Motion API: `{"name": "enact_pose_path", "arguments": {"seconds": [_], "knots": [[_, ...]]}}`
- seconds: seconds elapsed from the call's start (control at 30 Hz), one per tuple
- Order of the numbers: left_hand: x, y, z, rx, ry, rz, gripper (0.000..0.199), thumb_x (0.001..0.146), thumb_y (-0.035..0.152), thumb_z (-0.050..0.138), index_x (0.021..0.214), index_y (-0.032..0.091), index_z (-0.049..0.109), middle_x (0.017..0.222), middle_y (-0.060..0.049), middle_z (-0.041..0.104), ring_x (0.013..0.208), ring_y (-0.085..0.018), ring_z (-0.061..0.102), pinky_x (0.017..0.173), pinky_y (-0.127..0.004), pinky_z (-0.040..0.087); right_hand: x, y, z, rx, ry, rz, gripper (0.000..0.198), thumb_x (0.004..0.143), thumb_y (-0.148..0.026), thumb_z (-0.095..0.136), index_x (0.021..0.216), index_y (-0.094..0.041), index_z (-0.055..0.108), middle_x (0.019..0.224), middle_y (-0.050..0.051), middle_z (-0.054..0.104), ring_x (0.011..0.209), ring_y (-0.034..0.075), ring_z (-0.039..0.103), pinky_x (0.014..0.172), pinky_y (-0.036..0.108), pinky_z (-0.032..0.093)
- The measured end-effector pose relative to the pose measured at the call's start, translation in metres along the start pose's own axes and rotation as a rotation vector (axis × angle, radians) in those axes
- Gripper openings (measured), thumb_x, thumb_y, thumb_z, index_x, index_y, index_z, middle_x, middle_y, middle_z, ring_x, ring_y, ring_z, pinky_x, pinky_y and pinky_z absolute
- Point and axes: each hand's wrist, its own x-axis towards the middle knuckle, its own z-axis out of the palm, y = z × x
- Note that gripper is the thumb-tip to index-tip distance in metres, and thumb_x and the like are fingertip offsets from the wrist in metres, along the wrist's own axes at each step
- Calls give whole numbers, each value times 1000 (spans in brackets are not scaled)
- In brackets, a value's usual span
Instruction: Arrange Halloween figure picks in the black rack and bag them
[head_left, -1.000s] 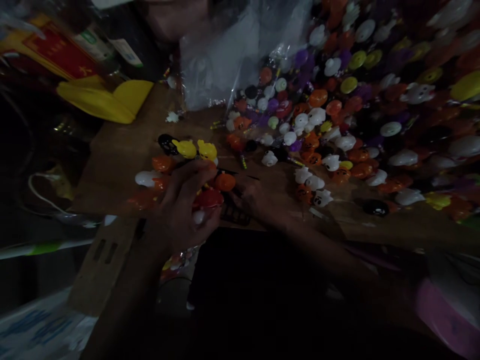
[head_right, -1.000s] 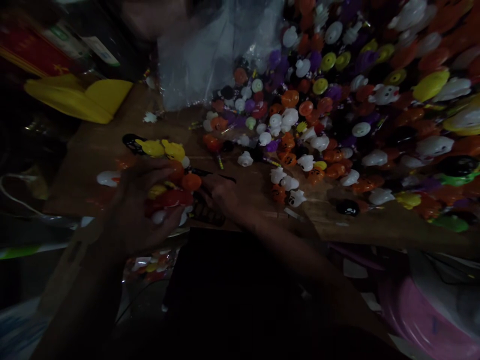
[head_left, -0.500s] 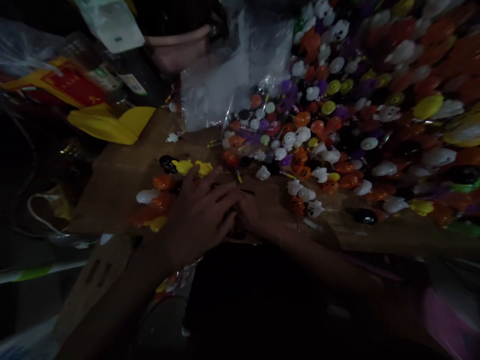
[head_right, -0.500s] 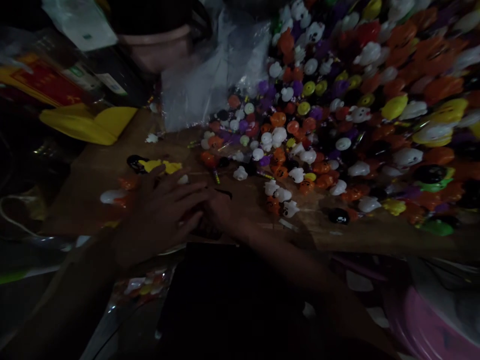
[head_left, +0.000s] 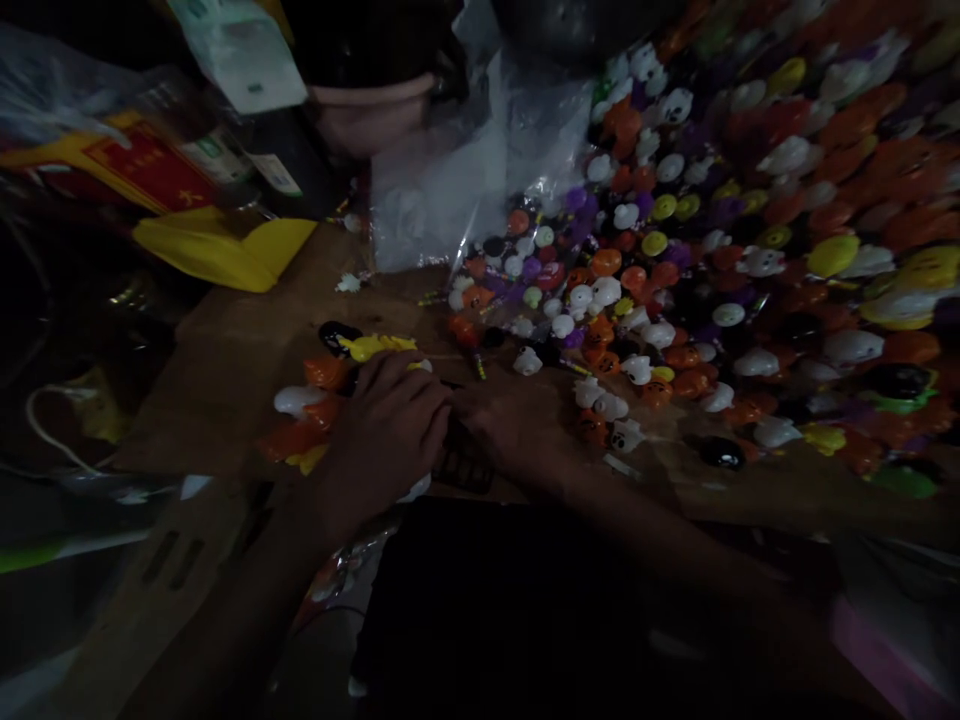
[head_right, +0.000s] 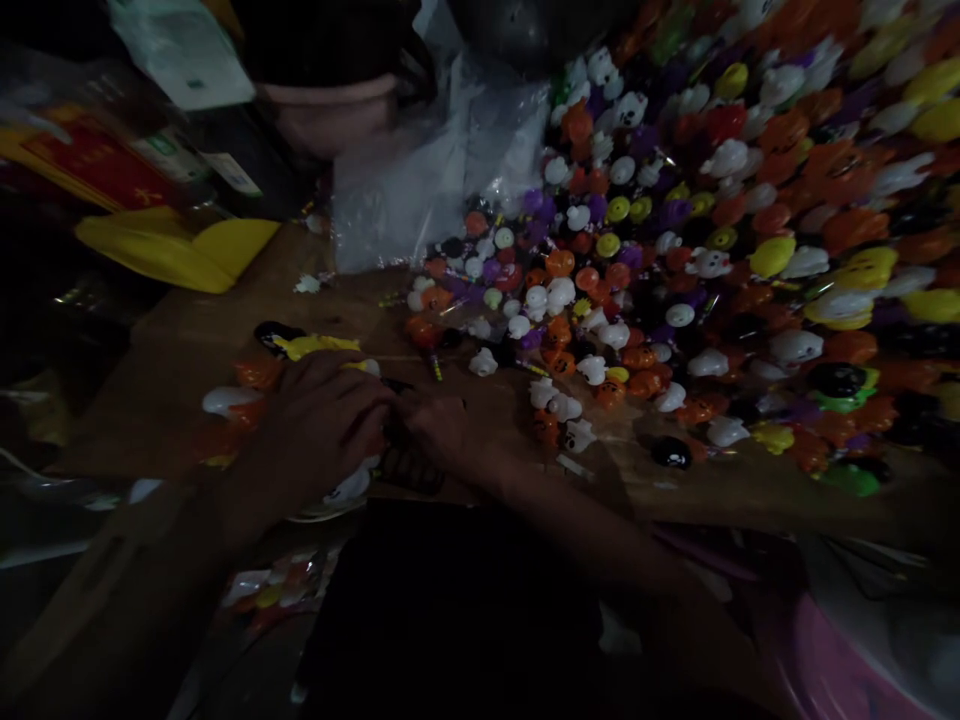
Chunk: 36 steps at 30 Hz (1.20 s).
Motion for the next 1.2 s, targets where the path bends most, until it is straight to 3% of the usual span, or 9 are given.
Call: {"name": "enact_pose_path", "arguments": {"seconds": [0.13,0.23,0.33,0.47,0.53,0.63,0.87,1.03,1.2], "knots": [[-1,-1,1,32,-12,0,27,99,18,44,104,17,71,101,-10,74,111,-31,62,104,-52,49,-6,6,7,92,1,-10,26,102,-11,52,124,-13,66,125,14,70,106,20,68,87,30,53],[-5,-5,2,8,32,-45,31,99,23,47,123,17,66,112,-12,74,121,-33,61,104,-53,50,-9,16,5,185,155,-4,25,103,-13,52,123,-13,66,126,13,69,111,19,66,97,31,52],[-10,-9,0,-32,24,-59,24,99,26,50,115,22,67,106,-10,75,124,-35,62,103,-54,51,-2,24,-6,120,280,209,29,106,-13,44,123,-9,66,122,17,69,112,22,66,99,34,50],[-10,-12,-4,-46,-39,-38,21,98,26,51,113,20,65,104,-12,73,124,-38,61,103,-60,51,26,24,-18,-13,133,459,31,105,-30,53,118,-7,69,120,22,69,105,30,69,85,37,54],[-10,-12,-6,-49,-54,-42,29,98,27,51,124,20,62,114,-14,72,125,-38,60,103,-62,50,38,22,-19,-40,89,517,28,105,-25,50,116,-8,70,122,24,67,102,30,71,78,36,54],[-12,-12,-8,-43,-57,-76,40,98,26,53,138,24,53,129,-14,66,128,-36,59,106,-59,50,44,22,-20,-31,87,512,34,103,-12,41,114,-9,72,119,24,69,102,31,71,79,38,52],[-19,-14,-9,-19,-33,-83,43,98,28,53,141,29,49,128,-11,65,128,-34,60,107,-55,52,17,30,-26,122,54,432,26,101,-21,55,117,-12,72,107,17,75,96,27,70,79,34,49],[-14,-16,-5,-35,-38,-86,46,97,29,53,142,26,52,131,-15,65,127,-37,60,106,-59,53,-2,34,-11,292,185,300,18,98,-15,55,107,-13,70,106,9,75,88,18,67,78,27,44],[-6,-15,-7,-83,-44,-76,53,96,26,56,148,25,47,131,-13,66,130,-32,60,109,-54,54,-8,41,4,410,326,234,15,95,-18,58,102,-13,70,98,7,74,83,16,64,76,25,43]]}}
